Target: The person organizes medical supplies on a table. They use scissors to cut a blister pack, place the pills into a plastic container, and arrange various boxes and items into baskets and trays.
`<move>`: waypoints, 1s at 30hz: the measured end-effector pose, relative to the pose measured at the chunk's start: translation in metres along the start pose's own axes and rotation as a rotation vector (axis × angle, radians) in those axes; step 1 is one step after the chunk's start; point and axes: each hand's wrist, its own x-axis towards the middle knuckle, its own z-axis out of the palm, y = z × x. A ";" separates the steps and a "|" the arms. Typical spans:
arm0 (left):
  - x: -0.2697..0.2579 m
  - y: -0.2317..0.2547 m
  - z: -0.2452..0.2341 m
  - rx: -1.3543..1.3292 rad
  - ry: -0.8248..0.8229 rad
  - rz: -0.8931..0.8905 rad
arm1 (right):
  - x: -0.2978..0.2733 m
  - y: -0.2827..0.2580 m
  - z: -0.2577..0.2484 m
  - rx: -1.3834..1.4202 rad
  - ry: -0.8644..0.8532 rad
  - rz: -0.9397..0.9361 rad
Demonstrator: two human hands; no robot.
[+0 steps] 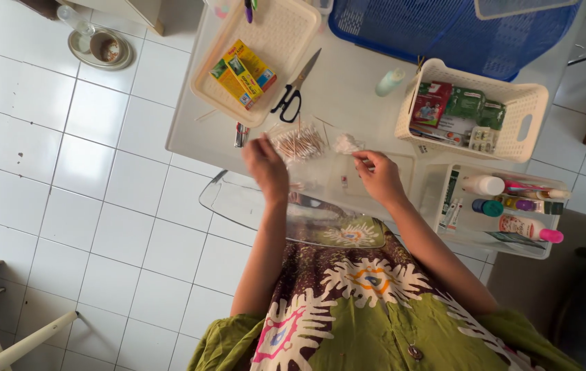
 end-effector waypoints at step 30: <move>0.020 0.125 -0.018 0.349 -0.622 0.501 | 0.058 -0.112 0.018 1.209 -0.354 0.247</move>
